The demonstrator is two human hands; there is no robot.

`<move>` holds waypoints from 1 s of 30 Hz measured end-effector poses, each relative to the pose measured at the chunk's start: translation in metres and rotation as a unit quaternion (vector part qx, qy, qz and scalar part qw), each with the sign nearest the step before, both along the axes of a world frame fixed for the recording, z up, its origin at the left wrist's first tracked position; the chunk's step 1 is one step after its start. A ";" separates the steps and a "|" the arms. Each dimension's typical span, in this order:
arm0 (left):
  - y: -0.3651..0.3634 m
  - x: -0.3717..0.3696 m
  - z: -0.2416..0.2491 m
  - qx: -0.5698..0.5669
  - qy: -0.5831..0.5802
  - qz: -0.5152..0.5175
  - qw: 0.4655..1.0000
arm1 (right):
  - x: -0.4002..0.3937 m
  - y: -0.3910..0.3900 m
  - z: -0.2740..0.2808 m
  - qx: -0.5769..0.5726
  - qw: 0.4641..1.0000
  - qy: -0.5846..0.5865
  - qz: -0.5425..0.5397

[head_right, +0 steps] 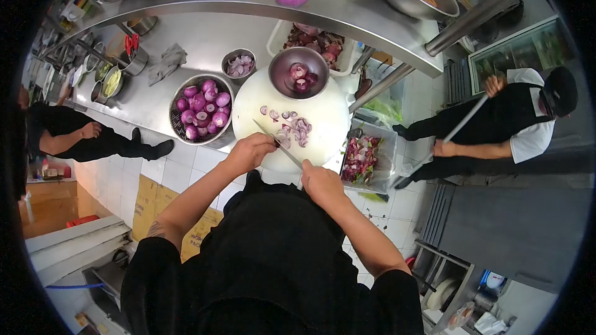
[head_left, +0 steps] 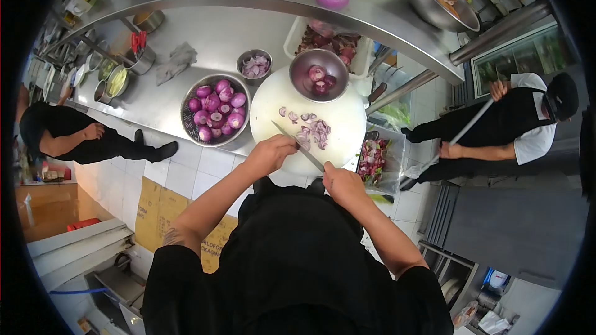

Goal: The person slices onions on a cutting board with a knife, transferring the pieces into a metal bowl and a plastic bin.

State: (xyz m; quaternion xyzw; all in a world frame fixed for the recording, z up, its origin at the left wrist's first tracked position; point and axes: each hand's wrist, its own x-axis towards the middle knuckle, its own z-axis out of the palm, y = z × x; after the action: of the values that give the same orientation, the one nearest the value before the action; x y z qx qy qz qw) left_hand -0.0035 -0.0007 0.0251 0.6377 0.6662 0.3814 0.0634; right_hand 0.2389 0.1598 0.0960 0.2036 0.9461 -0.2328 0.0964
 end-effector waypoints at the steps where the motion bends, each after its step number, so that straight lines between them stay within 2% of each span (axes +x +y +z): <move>1: -0.002 0.001 -0.004 0.007 0.001 0.001 1.000 | 0.000 -0.002 -0.001 -0.005 1.000 0.006 0.000; 12: -0.002 -0.001 0.000 0.026 0.004 0.005 1.000 | -0.002 -0.001 0.006 -0.030 0.999 -0.028 -0.007; 18: -0.003 0.001 -0.001 0.005 0.010 0.011 1.000 | 0.005 0.017 -0.011 -0.079 0.997 -0.001 -0.002; 20: 0.002 0.003 0.013 0.007 0.000 0.007 1.000 | 0.006 0.015 -0.010 -0.033 0.999 -0.010 -0.026; 23: 0.007 -0.002 -0.001 -0.033 0.027 0.003 0.999 | 0.004 0.004 -0.007 0.029 0.999 0.024 -0.022; 26: 0.006 -0.002 -0.005 -0.043 0.038 0.000 0.998 | 0.007 0.000 -0.021 0.030 0.999 0.014 -0.016; 30: 0.002 0.000 -0.005 0.003 0.046 0.006 0.999 | 0.003 -0.003 -0.002 0.035 0.999 0.002 -0.008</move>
State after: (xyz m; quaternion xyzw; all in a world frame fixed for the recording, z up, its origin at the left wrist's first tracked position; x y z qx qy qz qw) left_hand -0.0039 0.0015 0.0202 0.6510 0.6710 0.3538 0.0282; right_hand 0.2420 0.1567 0.0940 0.2142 0.9521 -0.2010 0.0855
